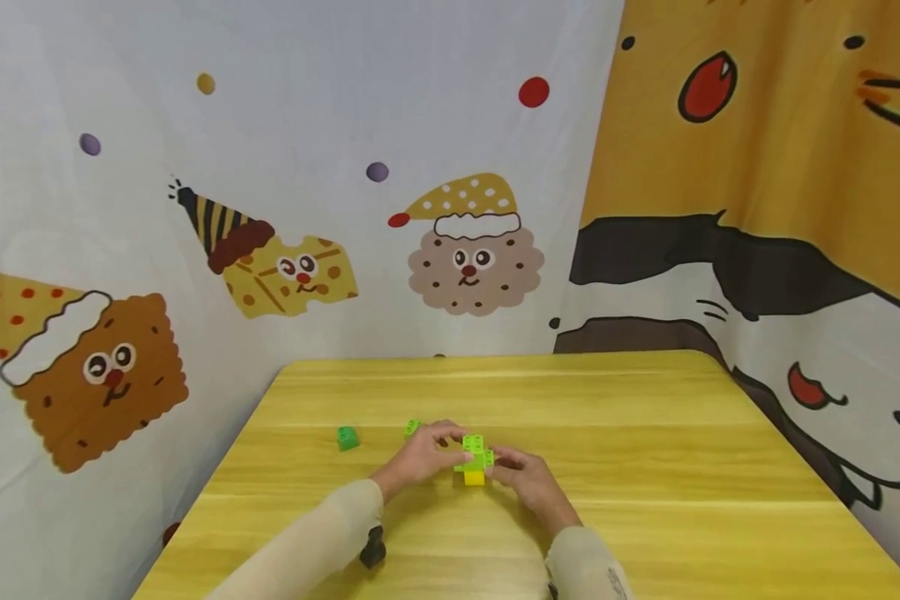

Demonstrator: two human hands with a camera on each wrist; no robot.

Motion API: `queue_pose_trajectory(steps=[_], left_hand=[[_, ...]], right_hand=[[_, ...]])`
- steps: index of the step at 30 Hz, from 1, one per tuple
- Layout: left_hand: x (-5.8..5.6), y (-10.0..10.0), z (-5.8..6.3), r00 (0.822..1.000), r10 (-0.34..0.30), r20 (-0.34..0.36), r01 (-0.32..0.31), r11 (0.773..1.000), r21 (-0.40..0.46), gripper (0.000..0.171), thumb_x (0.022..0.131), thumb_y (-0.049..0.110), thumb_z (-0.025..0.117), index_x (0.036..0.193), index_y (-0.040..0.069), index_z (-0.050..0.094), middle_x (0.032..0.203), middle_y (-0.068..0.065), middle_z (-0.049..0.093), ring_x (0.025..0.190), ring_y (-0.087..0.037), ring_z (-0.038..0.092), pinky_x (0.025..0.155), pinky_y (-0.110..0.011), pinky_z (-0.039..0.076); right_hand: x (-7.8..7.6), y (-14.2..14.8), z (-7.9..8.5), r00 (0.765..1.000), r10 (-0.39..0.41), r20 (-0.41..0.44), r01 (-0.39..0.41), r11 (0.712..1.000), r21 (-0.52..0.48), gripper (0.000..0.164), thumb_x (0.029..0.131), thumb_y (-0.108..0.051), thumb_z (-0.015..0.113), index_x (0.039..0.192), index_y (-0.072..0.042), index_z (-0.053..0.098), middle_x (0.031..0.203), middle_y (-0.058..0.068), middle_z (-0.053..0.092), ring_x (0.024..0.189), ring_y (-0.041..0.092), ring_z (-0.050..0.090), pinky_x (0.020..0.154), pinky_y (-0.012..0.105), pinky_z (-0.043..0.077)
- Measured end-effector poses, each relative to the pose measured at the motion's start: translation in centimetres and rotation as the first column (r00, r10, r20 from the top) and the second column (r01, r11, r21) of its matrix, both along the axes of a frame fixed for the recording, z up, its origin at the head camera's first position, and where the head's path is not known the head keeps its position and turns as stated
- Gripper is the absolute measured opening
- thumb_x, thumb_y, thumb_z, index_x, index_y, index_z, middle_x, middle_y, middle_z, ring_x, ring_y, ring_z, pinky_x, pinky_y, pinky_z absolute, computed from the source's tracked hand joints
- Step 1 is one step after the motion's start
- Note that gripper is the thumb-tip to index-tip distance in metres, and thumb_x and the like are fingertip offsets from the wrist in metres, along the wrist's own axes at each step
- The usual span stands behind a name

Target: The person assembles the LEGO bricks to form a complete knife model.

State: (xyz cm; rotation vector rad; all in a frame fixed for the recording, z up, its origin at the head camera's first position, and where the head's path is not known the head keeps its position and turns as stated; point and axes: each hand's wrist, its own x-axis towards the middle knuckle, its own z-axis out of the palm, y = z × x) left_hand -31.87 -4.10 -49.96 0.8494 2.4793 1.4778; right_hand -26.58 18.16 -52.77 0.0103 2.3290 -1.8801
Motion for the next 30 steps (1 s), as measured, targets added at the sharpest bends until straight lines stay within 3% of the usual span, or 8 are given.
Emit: queue_pose_trajectory(steps=[7,17,24,30], left_hand=[[0.35,-0.05,-0.22,0.998,0.012,0.056,-0.014,0.999,0.033,0.036,0.089,0.038,0.075,0.121,0.022,0.071,0.110,0.013,0.064,0.111,-0.025,0.057,0.088,-0.035,0.044],[0.66,0.10,-0.59,0.996,0.049,0.070,-0.055,0.996,0.073,0.036,0.089,0.038,0.076,0.120,0.021,0.071,0.107,0.011,0.065,0.107,-0.022,0.058,0.089,-0.037,0.042],[0.75,0.15,-0.90,0.997,0.055,0.052,-0.060,0.995,0.083,0.030,0.089,0.036,0.076,0.115,0.021,0.072,0.106,0.011,0.065,0.104,-0.020,0.058,0.086,-0.034,0.042],[0.71,0.23,-0.75,0.999,0.046,0.018,-0.047,0.997,0.065,0.028,0.090,0.034,0.075,0.115,0.022,0.072,0.107,0.011,0.064,0.108,-0.028,0.058,0.084,-0.032,0.044]], right_hand=[[-0.04,-0.04,-0.25,0.999,-0.038,-0.017,0.038,0.999,0.000,0.048,0.088,-0.025,0.076,0.131,-0.005,0.065,0.122,0.010,0.066,0.112,0.026,0.059,0.098,0.050,0.045],[0.12,0.06,0.04,1.000,-0.021,-0.016,0.021,1.000,-0.013,0.049,0.089,-0.025,0.076,0.131,-0.004,0.064,0.124,0.011,0.064,0.113,0.027,0.058,0.098,0.051,0.045],[-0.11,0.01,-0.07,1.000,-0.006,0.002,0.006,1.000,-0.002,0.050,0.089,-0.029,0.075,0.132,-0.007,0.064,0.124,0.008,0.065,0.113,0.026,0.058,0.100,0.053,0.042],[-0.17,0.15,-0.14,1.000,-0.015,0.005,0.015,1.000,0.000,0.050,0.089,-0.029,0.075,0.132,-0.007,0.064,0.124,0.009,0.065,0.112,0.026,0.059,0.100,0.054,0.042]])
